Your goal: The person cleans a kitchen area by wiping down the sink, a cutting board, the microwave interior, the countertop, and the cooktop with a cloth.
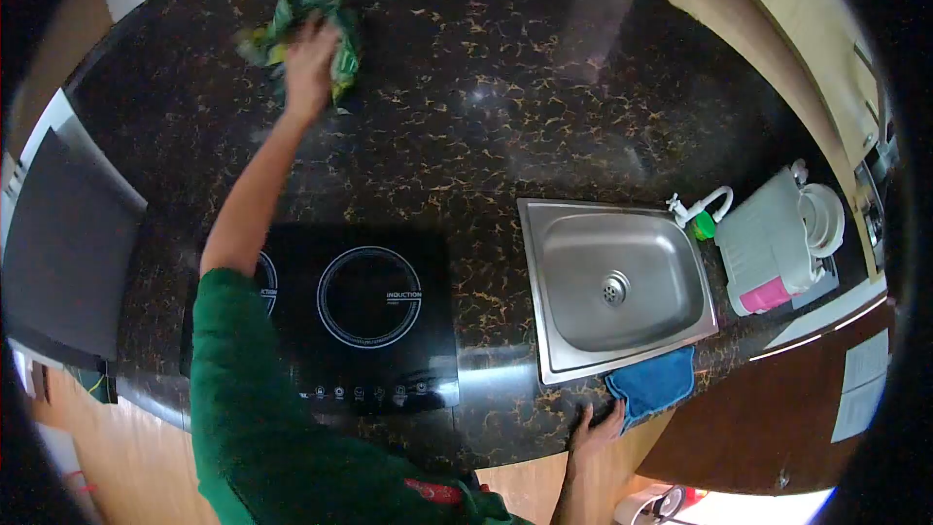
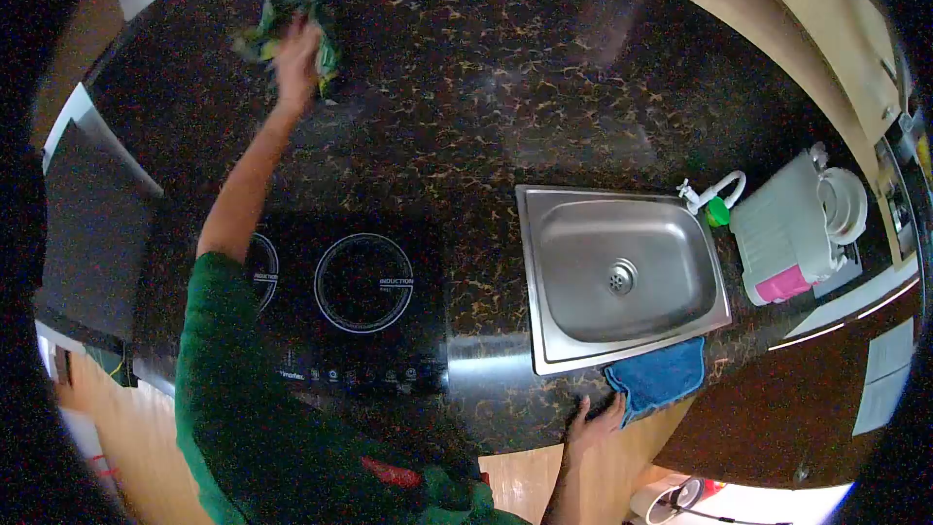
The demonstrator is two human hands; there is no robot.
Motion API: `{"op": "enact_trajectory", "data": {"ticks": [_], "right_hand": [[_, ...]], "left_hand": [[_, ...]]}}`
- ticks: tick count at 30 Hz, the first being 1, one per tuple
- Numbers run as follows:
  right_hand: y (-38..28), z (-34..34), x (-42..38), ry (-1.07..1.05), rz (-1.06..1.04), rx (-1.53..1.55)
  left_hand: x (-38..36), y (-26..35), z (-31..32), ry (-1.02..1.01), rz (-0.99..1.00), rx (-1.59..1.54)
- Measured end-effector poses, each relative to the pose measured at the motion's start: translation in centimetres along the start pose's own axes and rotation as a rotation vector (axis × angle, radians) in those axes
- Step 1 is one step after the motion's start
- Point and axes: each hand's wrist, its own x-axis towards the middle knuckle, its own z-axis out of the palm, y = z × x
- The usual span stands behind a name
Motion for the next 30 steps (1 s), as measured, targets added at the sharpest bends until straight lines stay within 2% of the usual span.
{"op": "enact_trajectory", "data": {"ticks": [1,3,4,5,7,8,9,10,11,13,14,15,16,18,19,20,22,23,24,26,27,30], "right_hand": [[-0.1,0.2,0.1,-0.003,0.002,0.009],[-0.4,-0.1,-0.1,0.001,-0.008,0.003],[-0.4,-0.2,0.2,0.002,-0.022,0.003],[0.0,-0.1,0.2,0.011,-0.051,0.001],[0.4,0.1,0.1,0.021,-0.104,0.003],[-0.8,-1.6,0.5,-0.089,-0.108,-0.008],[-0.7,-0.5,0.3,-0.076,-0.114,0.003],[0.7,0.0,0.0,-0.064,-0.116,-0.004],[1.4,0.4,-0.1,-0.044,-0.113,-0.014],[-0.9,-2.3,-0.2,-0.093,-0.147,-0.080],[-1.2,-3.7,-0.4,-0.121,-0.172,-0.150],[-1.9,-3.8,-0.7,-0.140,-0.190,-0.202],[0.5,-2.4,-1.8,-0.083,-0.194,-0.011],[-2.2,-3.5,-4.3,-0.067,-0.104,0.023],[-4.3,-5.0,-5.4,-0.055,-0.057,0.031],[-8.0,-6.4,-6.3,0.023,-0.117,-0.009],[-7.7,-6.4,-9.8,0.046,-0.135,-0.211],[-6.8,-6.0,-11.4,0.054,-0.143,-0.310],[-5.2,-4.3,-13.1,0.019,-0.045,-0.331],[-9.0,-3.6,-14.6,-0.092,0.039,-0.240],[-10.2,-2.7,-15.5,-0.082,0.092,-0.227],[-11.9,0.7,-17.6,0.032,0.130,-0.201]], "left_hand": [[-2.4,1.5,3.1,-0.280,-0.312,-0.202],[0.1,9.8,2.1,-0.623,-0.643,-0.396],[-1.6,12.1,4.7,-0.873,-0.462,-0.678],[-2.0,15.9,6.0,-0.864,-0.170,-0.710],[-6.8,22.9,8.9,-0.985,-0.263,-1.227],[-7.9,24.9,7.2,-1.196,-0.445,-1.229],[-16.7,27.4,12.0,-1.121,-0.010,-1.072],[-17.5,27.1,10.1,-1.353,-0.134,-1.171],[-18.7,26.1,10.3,-1.376,-0.126,-1.235],[-21.5,23.1,11.2,-1.432,-0.094,-1.376],[-21.0,19.9,8.8,-1.464,-0.059,-1.329],[-19.5,16.3,5.6,-1.667,-0.066,-1.127],[-20.1,12.9,3.0,-1.600,-0.027,-1.047],[-27.6,5.6,2.7,-1.616,-0.001,-1.110],[-28.4,2.2,-0.2,-1.690,-0.122,-1.055],[-28.4,-1.8,-3.1,-1.756,-0.238,-0.987],[-30.3,-7.8,-7.6,-1.861,-0.375,-0.784],[-33.2,-11.1,-9.4,-1.696,-0.386,-0.806],[-36.1,-14.4,-11.0,-1.535,-0.397,-0.826],[-39.0,-19.9,-14.5,-1.609,-0.498,-0.682],[-40.3,-22.6,-16.5,-1.642,-0.556,-0.602],[-46.7,-30.2,-22.2,-1.485,-0.704,-0.467]]}}
